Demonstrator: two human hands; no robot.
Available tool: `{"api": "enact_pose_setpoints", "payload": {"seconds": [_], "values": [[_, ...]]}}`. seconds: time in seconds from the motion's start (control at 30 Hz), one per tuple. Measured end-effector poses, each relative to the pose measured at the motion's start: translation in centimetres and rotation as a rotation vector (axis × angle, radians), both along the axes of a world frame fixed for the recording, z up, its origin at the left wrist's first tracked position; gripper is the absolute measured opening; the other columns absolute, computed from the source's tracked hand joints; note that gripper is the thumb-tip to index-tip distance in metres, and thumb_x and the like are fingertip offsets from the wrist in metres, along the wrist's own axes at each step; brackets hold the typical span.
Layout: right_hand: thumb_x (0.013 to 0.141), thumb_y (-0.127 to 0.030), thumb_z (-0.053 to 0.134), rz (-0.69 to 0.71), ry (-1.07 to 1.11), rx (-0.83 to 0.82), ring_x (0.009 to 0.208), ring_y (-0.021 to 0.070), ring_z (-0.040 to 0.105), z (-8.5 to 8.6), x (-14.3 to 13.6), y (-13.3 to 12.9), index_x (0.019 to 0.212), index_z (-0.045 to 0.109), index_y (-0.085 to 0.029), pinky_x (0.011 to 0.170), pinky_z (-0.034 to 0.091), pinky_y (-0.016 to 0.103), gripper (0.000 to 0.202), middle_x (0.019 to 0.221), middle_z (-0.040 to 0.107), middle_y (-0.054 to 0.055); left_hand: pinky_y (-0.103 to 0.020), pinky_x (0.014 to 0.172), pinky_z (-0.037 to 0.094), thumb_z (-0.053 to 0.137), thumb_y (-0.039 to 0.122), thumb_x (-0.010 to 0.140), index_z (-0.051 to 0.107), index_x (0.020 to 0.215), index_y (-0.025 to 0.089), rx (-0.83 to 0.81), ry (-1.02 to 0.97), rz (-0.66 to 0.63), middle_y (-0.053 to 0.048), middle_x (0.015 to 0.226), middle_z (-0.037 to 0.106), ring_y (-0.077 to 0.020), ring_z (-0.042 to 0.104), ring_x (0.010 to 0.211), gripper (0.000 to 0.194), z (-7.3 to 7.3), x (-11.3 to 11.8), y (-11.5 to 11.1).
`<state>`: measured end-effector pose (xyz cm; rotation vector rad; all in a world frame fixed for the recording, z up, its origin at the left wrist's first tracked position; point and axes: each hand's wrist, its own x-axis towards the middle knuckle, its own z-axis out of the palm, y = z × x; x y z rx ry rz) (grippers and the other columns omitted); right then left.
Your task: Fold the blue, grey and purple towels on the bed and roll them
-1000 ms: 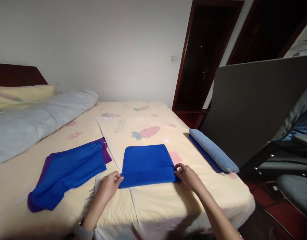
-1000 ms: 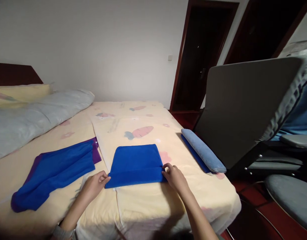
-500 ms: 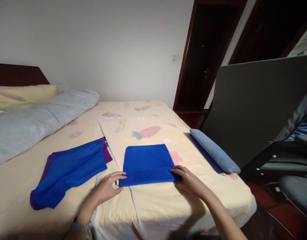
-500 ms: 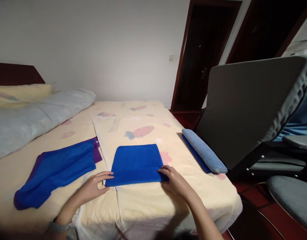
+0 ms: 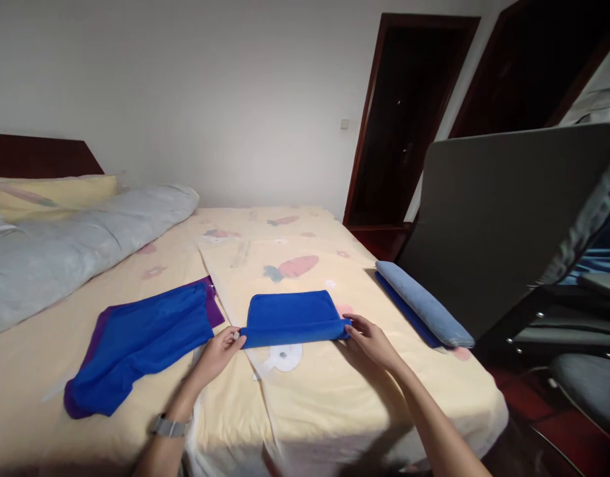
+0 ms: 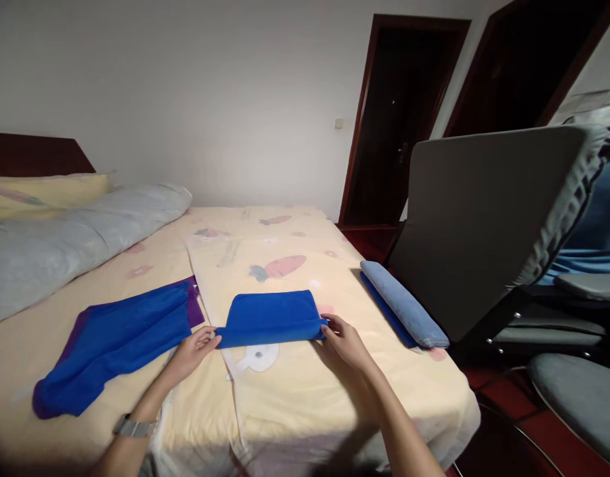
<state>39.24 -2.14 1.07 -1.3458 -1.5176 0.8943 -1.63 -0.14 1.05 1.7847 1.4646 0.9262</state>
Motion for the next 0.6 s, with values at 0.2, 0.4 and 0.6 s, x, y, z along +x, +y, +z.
{"api": "enact_pose_setpoints", "payload": {"seconds": [0.2, 0.4, 0.6], "values": [[0.085, -0.037, 0.058, -0.174, -0.166, -0.080, 0.104, 0.0306, 0.068, -1.3, -0.8, 2.8, 0.109, 0.073, -0.018, 0.092, 0.052, 0.039, 0.034, 0.109, 0.074, 0.009, -0.025, 0.056, 0.036, 0.053, 0.054, 0.083, 0.058, 0.066, 0.020, 0.038, 0.179, 0.239, -0.003, 0.062, 0.065, -0.0190, 0.062, 0.063, 0.039, -0.9, 2.1, 2.5], [0.081, -0.031, 0.059, -0.238, -0.252, -0.133, 0.094, 0.0289, 0.071, -1.3, -1.2, 3.7, 0.094, 0.078, -0.019, 0.081, 0.052, 0.033, 0.026, 0.096, 0.077, 0.007, -0.025, 0.055, 0.028, 0.058, 0.049, 0.079, 0.050, 0.053, 0.021, 0.028, 0.246, 0.255, 0.000, 0.050, 0.056, -0.0167, 0.055, 0.056, 0.040, -0.6, 2.3, 2.8], [0.087, -0.046, 0.054, -0.275, -0.276, -0.186, 0.090, 0.0283, 0.071, -1.5, -0.9, 4.3, 0.095, 0.078, -0.016, 0.074, 0.050, 0.031, 0.039, 0.094, 0.077, 0.010, -0.023, 0.056, 0.034, 0.054, 0.050, 0.080, 0.056, 0.058, 0.021, -0.036, 0.175, 0.164, 0.001, 0.055, 0.061, -0.0168, 0.059, 0.058, 0.037, -0.5, 1.8, 3.0]]}}
